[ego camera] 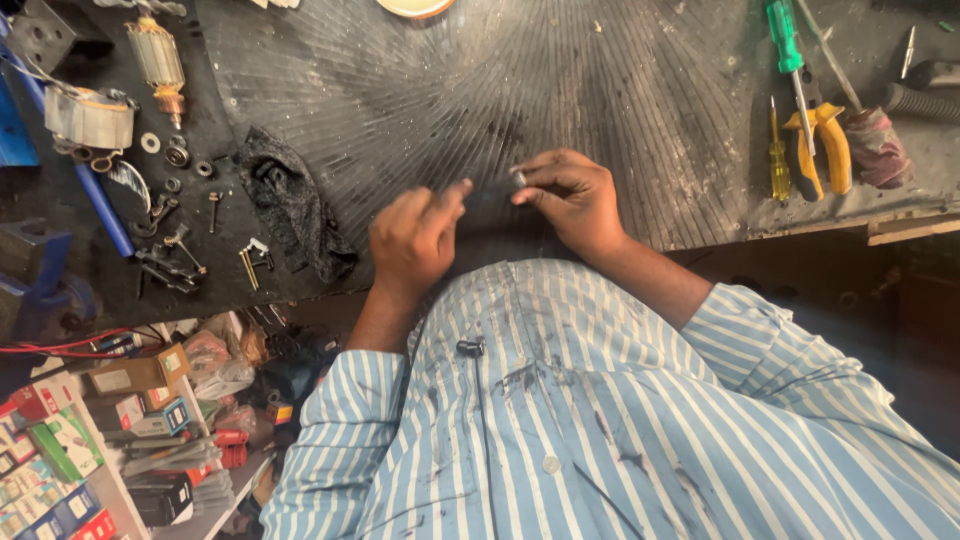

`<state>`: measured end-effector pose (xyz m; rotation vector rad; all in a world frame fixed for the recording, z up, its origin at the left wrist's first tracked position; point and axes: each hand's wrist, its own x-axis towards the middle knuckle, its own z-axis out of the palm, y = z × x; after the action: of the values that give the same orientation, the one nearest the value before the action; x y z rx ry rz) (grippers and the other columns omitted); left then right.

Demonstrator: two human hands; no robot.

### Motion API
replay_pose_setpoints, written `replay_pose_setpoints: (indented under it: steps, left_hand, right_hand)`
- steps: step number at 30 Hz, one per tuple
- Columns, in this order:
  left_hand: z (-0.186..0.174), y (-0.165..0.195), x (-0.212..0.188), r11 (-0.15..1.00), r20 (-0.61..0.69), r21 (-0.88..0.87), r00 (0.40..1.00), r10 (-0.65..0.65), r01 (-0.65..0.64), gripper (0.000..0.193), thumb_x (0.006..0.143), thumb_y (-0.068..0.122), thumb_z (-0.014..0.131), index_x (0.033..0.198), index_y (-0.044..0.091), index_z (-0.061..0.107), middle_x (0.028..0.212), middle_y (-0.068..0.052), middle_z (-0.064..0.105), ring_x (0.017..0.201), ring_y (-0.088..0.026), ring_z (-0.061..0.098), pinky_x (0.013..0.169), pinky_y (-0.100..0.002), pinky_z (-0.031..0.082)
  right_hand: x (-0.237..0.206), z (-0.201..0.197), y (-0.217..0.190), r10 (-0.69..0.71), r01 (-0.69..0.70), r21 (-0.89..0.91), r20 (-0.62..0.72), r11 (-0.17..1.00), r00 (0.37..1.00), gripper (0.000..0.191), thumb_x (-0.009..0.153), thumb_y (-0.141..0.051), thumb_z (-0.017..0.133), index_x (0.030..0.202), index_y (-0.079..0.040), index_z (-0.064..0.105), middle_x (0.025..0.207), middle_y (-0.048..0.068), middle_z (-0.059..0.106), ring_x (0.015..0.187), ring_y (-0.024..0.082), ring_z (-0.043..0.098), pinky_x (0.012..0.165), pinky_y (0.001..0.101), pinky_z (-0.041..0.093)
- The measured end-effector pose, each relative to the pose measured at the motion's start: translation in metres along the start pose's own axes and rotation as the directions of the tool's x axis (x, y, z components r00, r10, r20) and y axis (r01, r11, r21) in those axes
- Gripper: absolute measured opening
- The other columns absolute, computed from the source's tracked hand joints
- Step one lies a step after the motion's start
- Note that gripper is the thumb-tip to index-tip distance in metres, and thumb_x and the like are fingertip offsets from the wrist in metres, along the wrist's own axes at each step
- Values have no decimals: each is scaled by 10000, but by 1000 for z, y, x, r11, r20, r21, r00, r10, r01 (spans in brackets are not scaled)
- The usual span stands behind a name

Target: The person sits at a cluttered repair workbench cleaning small metal components. They scrub the parts with a toothbrush, wipe and rub them with a dark cloth, dip a part in a small container of liquid, and set cleaned pieces on the bench.

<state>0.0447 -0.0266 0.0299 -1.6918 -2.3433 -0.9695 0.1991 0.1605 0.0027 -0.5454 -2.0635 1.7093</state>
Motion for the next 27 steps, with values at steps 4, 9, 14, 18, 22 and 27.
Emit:
replay_pose_setpoints:
  steps: [4, 9, 14, 18, 22, 27]
  left_hand:
    - [-2, 3, 2, 1000, -6, 0, 1000, 4, -4, 225, 982, 196, 729, 1203, 162, 755, 743, -20, 503, 649, -195, 559, 582, -358, 459]
    - [-4, 4, 3, 999, -27, 3, 999, -36, 36, 250, 974, 177, 732, 1221, 144, 749, 774, -28, 532, 670, -209, 571, 592, -371, 467]
    - [-4, 3, 3, 999, -16, 37, 999, -38, 38, 251, 977, 162, 734, 1227, 147, 746, 775, -32, 530, 674, -213, 568, 599, -377, 466]
    - [-3, 1, 1, 999, -31, -38, 999, -15, 13, 271, 960, 154, 734, 1231, 154, 743, 748, -27, 526, 655, -205, 560, 583, -364, 466]
    - [2, 1, 0, 995, -47, 17, 994, -102, 103, 243, 999, 152, 724, 1241, 134, 736, 753, -21, 542, 655, -190, 564, 571, -356, 452]
    - [6, 1, -2, 988, -90, 60, 986, -138, 144, 250, 1041, 172, 688, 1283, 120, 717, 781, -18, 545, 691, -183, 572, 603, -347, 466]
  right_hand:
    - [2, 1, -2, -45, 44, -75, -5, 996, 999, 122, 914, 91, 713, 981, 3, 765, 1183, 115, 745, 1063, 185, 735, 878, 286, 627]
    - [3, 4, -2, 14, -15, 80, 7, 997, 1000, 152, 907, 141, 686, 976, 13, 730, 1210, 131, 709, 1010, 177, 744, 873, 276, 659]
    - [1, 2, 1, -36, 36, -14, 16, 999, 999, 149, 865, 164, 723, 953, 44, 731, 1164, 163, 721, 997, 206, 736, 864, 288, 628]
    - [1, 2, 3, 12, -13, 92, 14, 996, 1000, 152, 906, 165, 645, 966, 46, 719, 1205, 155, 724, 1014, 195, 750, 893, 293, 645]
    - [-1, 2, 2, 62, -64, 140, 20, 988, 998, 97, 948, 99, 701, 1034, 54, 707, 1171, 153, 719, 1068, 210, 745, 953, 321, 590]
    - [-2, -1, 0, 154, -164, 262, 59, 951, 986, 101, 1046, 39, 601, 1137, 53, 643, 1200, 156, 746, 1133, 217, 740, 1029, 329, 599]
